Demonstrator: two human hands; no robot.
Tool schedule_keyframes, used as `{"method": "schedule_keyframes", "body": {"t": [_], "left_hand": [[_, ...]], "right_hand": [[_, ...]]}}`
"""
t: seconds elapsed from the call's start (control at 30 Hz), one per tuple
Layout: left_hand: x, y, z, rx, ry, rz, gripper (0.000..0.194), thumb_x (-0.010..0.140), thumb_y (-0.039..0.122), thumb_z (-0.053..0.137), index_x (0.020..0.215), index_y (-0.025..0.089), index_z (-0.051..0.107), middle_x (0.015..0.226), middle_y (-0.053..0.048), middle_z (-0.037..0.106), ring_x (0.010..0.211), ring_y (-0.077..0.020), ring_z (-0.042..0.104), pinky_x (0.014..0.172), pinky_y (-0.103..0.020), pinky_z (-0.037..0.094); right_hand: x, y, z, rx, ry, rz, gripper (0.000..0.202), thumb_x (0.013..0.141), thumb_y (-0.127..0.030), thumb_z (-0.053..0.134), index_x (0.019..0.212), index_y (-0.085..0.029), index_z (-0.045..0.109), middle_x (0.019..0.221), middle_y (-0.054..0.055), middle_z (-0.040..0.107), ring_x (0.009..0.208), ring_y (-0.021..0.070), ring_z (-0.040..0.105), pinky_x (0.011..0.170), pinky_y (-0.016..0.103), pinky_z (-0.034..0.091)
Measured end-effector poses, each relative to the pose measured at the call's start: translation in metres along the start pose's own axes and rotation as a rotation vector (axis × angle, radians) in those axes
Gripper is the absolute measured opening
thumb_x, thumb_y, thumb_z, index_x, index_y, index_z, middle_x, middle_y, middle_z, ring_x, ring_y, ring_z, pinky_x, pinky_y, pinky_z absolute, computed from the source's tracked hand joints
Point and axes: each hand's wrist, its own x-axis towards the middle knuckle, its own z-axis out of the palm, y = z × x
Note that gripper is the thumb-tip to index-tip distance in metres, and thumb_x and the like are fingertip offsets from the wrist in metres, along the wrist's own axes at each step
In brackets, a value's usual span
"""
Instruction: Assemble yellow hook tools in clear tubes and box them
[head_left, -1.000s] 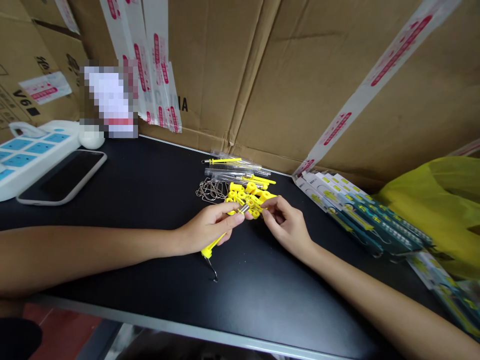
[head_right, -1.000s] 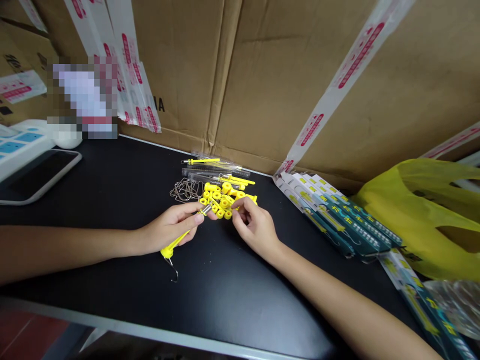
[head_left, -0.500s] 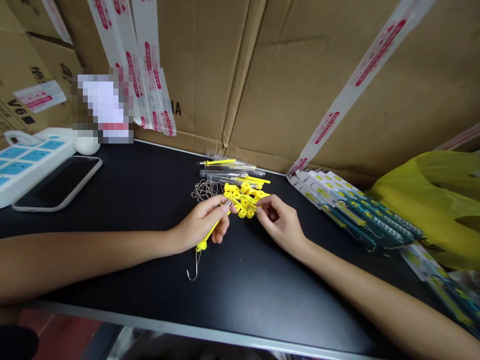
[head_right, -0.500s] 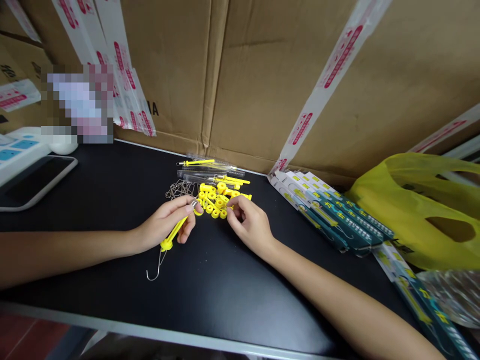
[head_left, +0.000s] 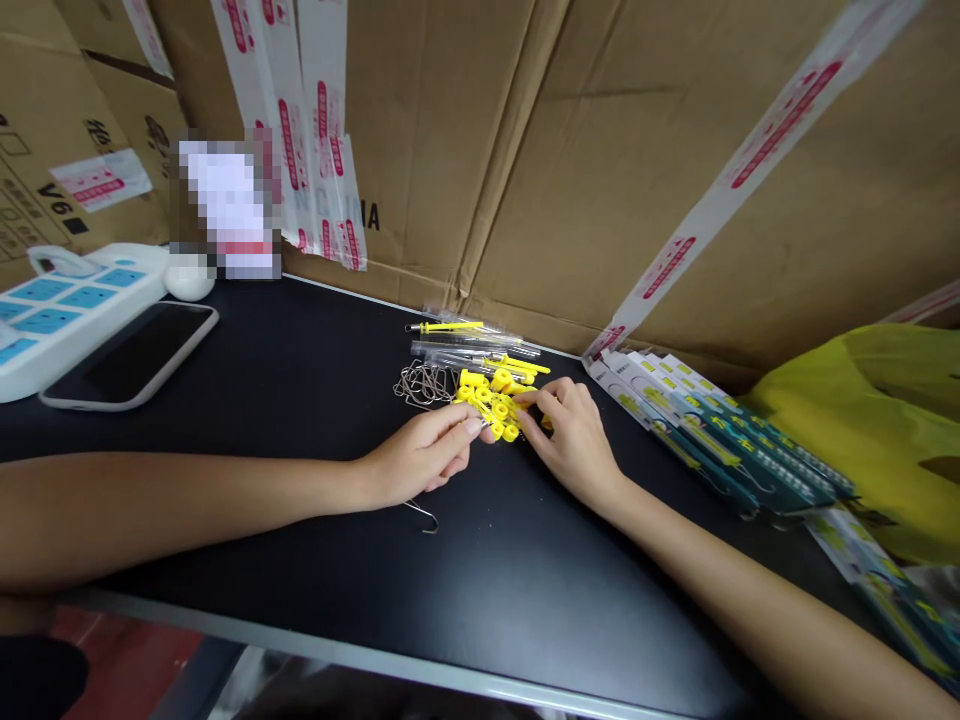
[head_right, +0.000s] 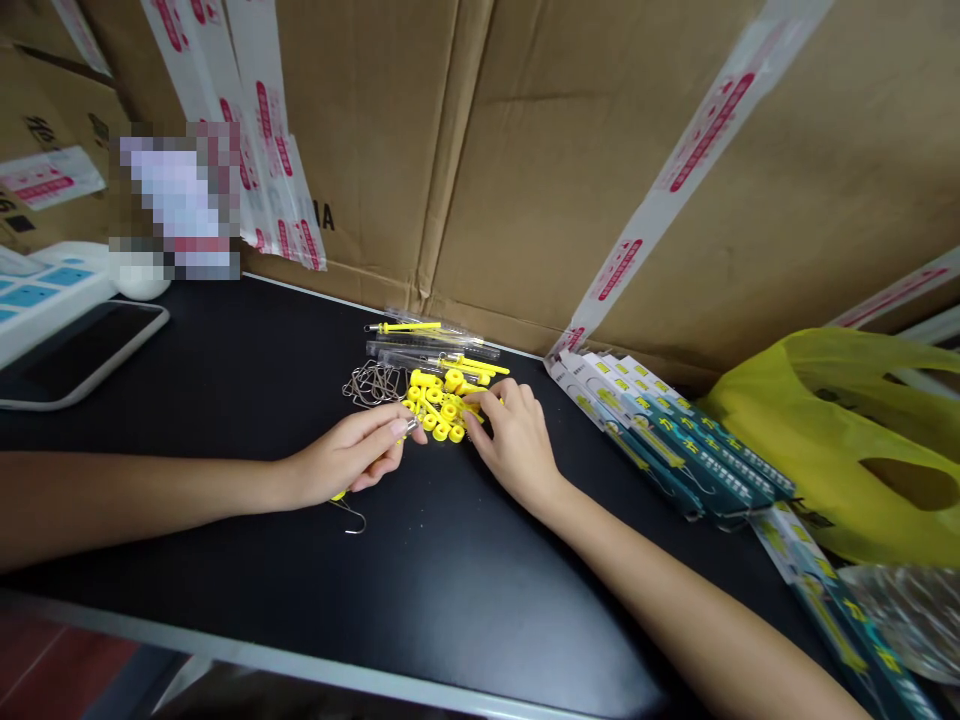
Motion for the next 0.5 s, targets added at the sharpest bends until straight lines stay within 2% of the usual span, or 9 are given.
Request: {"method": "schedule_keyframes", "body": {"t": [0.3, 0.5], "left_hand": [[-0.0014, 0.0037, 0.0002, 0.072, -0.028, 0.003, 0.026, 0.093, 0.039, 0.040, 0.092, 0.016, 0.052, 0.055, 0.008, 0.041, 0.038, -0.0020, 0.034, 0.035, -0.013, 0.026], [-0.0015, 0.0029, 0.0016, 0.080, -0.016, -0.007, 0.022, 0.089, 0.038, 0.047, 0.079, 0.019, 0.043, 0.058, 0.008, 0.042, 0.039, -0.0020, 0.035, 0.035, -0.013, 0.028]], "right_hand": [[0.0037, 0.0043, 0.0001, -0.034, -0.015, -0.013, 0.025, 0.088, -0.033, 0.053, 0.104, -0.020, 0.067, 0.089, 0.009, 0.054, 0.082, 0.0228, 0.047, 0.069, 0.035, 0.039], [0.0050, 0.0063, 0.0002, 0.003, -0.002, -0.013, 0.019, 0.086, -0.031, 0.056, 0.095, -0.020, 0.067, 0.086, 0.008, 0.054, 0.079, 0.0225, 0.047, 0.067, 0.035, 0.038]]}}
